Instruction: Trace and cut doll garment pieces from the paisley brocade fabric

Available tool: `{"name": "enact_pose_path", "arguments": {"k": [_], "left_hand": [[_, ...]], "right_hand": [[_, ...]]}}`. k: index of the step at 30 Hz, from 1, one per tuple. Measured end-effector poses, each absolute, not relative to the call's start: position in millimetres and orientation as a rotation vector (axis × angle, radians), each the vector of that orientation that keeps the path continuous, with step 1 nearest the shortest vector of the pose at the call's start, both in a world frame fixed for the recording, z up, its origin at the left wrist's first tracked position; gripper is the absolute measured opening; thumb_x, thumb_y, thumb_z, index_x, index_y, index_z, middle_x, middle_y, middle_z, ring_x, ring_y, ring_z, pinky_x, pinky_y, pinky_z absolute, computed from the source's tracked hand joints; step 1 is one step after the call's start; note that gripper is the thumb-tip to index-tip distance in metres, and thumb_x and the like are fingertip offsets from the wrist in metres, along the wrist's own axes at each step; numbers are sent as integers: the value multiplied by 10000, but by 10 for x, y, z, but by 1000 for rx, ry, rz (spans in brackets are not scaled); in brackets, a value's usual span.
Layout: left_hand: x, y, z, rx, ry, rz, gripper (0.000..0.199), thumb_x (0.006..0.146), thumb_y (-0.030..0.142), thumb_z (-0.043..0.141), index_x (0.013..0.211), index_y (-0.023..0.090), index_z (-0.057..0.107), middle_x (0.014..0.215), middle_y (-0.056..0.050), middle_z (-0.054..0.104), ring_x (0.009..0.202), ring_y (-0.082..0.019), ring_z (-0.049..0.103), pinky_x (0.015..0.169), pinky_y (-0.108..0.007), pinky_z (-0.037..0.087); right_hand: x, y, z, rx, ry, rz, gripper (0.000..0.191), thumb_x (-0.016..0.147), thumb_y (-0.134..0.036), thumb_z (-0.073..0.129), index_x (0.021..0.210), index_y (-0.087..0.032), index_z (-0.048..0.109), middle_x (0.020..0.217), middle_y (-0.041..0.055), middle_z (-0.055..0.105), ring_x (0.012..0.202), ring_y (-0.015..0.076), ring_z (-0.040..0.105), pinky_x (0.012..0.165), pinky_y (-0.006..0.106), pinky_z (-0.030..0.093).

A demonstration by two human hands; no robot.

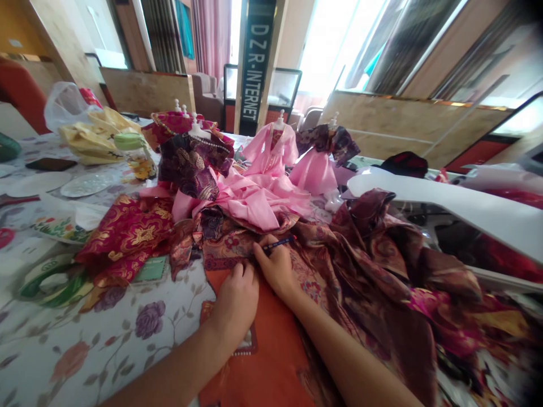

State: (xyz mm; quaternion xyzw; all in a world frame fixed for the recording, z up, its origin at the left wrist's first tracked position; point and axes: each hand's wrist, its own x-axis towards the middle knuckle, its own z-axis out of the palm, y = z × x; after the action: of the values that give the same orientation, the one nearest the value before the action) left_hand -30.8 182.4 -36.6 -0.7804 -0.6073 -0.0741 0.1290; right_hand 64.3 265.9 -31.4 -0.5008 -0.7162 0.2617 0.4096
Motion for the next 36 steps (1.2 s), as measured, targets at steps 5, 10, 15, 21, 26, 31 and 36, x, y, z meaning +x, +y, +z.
{"name": "enact_pose_path", "arguments": {"k": [5,10,15,21,26,31,36], "left_hand": [[-312,1831,-375,-2256,-1735,-209,353,802,39,506,1124,52,650,1087,-178,620,884,-238,537,779,-340,488],[-314,1833,-380,-2258,-1731,-207,347,795,49,522,1117,49,653,1063,-172,625,887,-240,533,790,-334,485],[-314,1830,-376,-2258,-1751,-233,352,779,22,514,1090,77,670,1083,-152,619,880,-231,526,761,-318,490],[-319,1829,-407,-2228,-1736,-252,361,777,29,507,1091,98,672,1148,-144,606,894,-229,518,761,-317,486],[-324,1827,-402,-2224,-1719,-255,395,786,33,518,1155,91,644,1192,-132,609,904,-228,529,788,-312,494],[-327,1830,-366,-2230,-1700,-267,446,798,35,513,1229,107,599,1189,-100,626,864,-218,548,710,-289,521],[-337,1826,-343,-2265,-1701,-245,425,817,43,510,1229,107,595,1194,-107,620,899,-231,552,711,-302,526]], "right_hand": [[647,2653,-318,-1296,-1783,618,204,822,-308,506,641,-217,482,536,-20,523,493,144,485,499,243,339],[656,2660,-329,-1275,-1798,637,209,816,-325,517,638,-216,498,562,-12,565,523,147,529,516,237,367],[680,2667,-345,-1326,-1742,596,205,817,-313,495,637,-220,472,538,-17,535,494,146,501,508,242,356],[688,2663,-338,-1358,-1737,579,190,800,-307,505,633,-220,478,537,-11,550,500,154,511,503,241,345],[706,2677,-324,-1389,-1712,554,186,786,-296,511,625,-227,447,537,-3,543,508,163,503,506,249,328],[778,2708,-322,-1339,-1740,628,182,793,-314,532,645,-214,500,593,27,607,556,181,562,541,259,385],[849,2711,-368,-1248,-1758,725,207,798,-358,553,658,-206,539,609,32,631,580,188,592,560,267,433]]}}
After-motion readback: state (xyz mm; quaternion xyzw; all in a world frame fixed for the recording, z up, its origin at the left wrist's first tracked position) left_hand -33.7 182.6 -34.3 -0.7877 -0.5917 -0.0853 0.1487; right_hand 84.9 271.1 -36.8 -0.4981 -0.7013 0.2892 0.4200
